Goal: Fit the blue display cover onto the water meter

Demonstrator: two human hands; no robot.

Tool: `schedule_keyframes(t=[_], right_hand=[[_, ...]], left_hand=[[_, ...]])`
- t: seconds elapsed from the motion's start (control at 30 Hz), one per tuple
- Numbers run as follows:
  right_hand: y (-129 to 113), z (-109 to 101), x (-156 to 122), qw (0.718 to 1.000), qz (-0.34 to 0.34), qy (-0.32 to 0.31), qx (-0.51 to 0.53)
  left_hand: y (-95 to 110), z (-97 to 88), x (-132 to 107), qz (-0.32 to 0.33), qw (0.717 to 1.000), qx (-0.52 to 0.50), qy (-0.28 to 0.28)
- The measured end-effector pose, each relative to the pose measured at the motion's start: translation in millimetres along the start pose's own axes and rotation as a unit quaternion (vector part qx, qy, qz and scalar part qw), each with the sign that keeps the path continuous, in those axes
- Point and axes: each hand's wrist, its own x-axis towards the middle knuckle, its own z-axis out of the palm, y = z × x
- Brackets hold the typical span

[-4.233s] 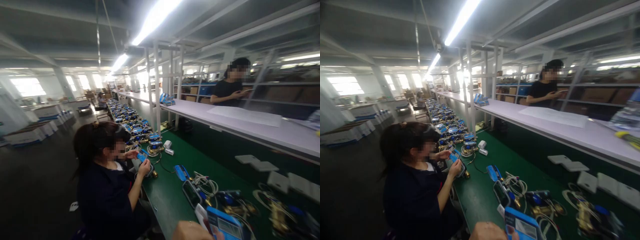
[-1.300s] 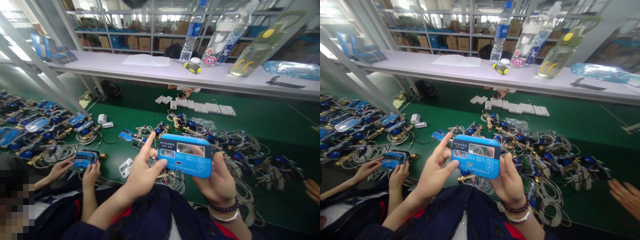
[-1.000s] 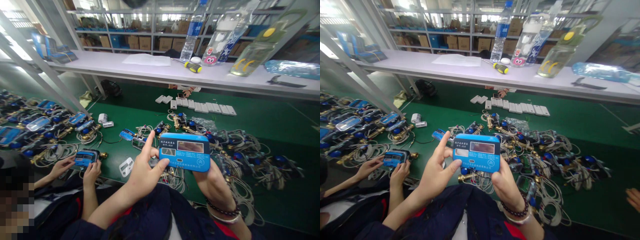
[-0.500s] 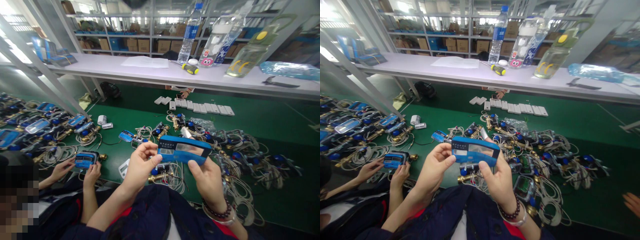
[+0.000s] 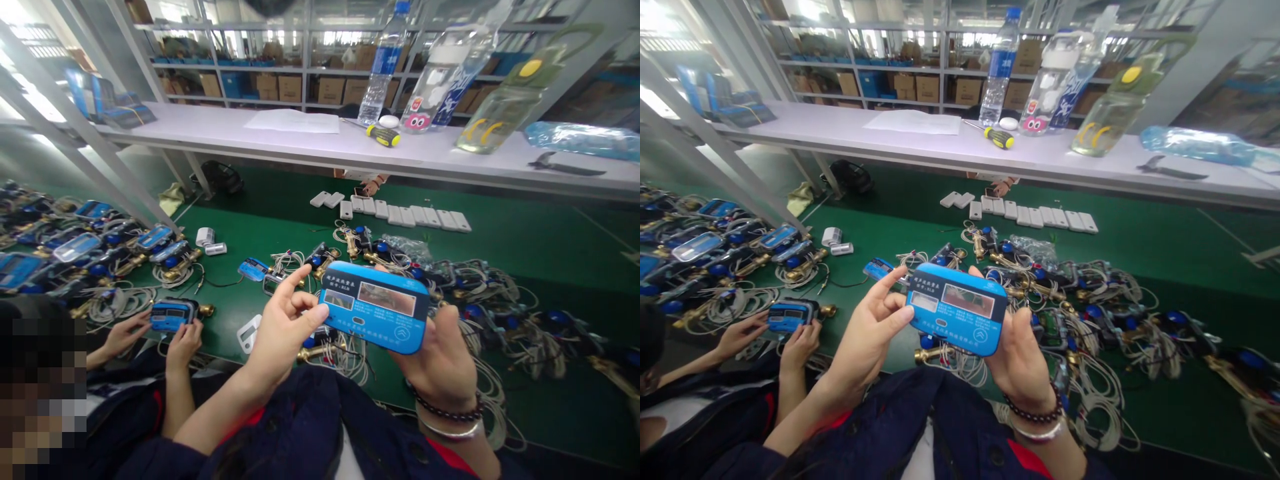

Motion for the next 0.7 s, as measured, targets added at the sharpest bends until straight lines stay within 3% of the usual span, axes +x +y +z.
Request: schedule_keyframes(t=[0.2, 0.43, 0.7], right_hand=[[1.7, -1.7, 0.7, 0.999, 0.002, -0.025, -0.033], [-0.7, 3.6, 1.9, 0.988, -0.035, 0.010, -0.149], [1.9, 0.0, -1.1, 0.990, -0.031, 0.010, -0.140]], left_hand=[[-0.4, 0.3, 0.2, -0.006, 1.000, 0.001, 0.000], [-2.2, -1.2, 1.0, -0.004, 1.000, 0.003, -0.007], [-3.6, 0.3, 0.7, -0.001, 1.000, 0.000, -0.005]])
